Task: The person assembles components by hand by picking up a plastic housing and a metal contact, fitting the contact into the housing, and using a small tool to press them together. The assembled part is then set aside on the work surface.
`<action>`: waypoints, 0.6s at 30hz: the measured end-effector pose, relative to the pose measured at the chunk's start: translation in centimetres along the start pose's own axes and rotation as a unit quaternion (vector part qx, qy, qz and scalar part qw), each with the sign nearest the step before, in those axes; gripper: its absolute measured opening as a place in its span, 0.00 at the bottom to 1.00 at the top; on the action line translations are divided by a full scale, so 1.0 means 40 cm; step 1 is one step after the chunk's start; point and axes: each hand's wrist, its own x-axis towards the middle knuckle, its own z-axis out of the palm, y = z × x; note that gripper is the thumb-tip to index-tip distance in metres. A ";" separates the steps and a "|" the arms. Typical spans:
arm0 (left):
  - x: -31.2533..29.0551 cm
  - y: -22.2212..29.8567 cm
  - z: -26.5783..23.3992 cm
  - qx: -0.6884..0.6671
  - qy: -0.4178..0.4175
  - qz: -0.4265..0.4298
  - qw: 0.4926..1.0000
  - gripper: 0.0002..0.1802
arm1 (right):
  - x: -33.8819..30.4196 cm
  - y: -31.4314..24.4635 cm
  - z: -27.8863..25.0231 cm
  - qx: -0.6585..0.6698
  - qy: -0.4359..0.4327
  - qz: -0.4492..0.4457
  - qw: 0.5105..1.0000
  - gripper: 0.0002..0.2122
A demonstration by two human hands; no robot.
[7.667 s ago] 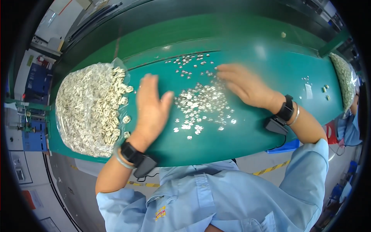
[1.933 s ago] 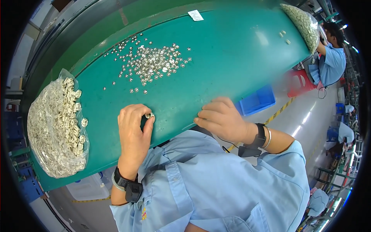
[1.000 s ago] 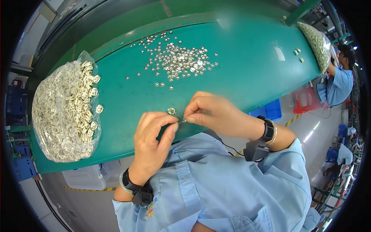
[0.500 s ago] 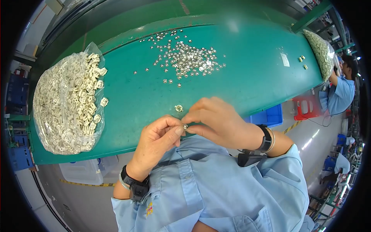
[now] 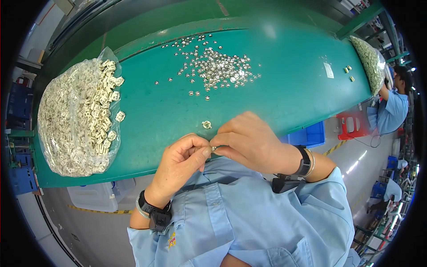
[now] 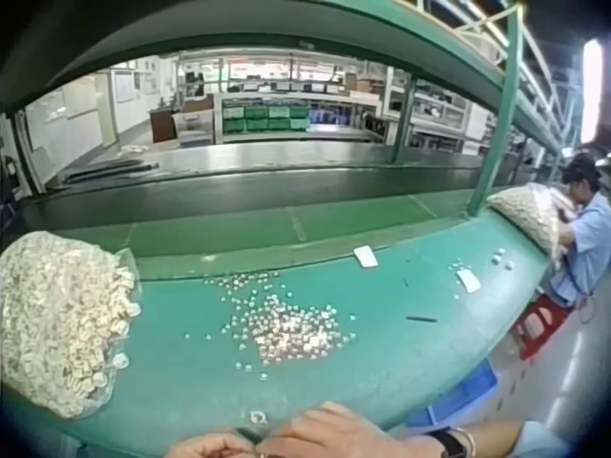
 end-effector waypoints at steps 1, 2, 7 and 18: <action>0.000 0.000 -0.001 -0.004 -0.001 -0.002 1.000 0.05 | 0.001 0.001 0.001 0.002 0.000 -0.001 1.000 0.14; -0.001 0.002 0.000 -0.004 -0.001 -0.002 1.000 0.05 | 0.000 0.002 0.002 0.002 0.000 -0.001 1.000 0.14; -0.010 0.015 -0.001 -0.004 0.022 -0.017 1.000 0.05 | 0.002 0.012 0.006 0.024 0.023 0.006 0.999 0.12; 0.032 -0.001 -0.043 0.395 0.177 0.271 0.860 0.11 | 0.017 0.044 0.011 -0.019 0.031 0.030 0.999 0.13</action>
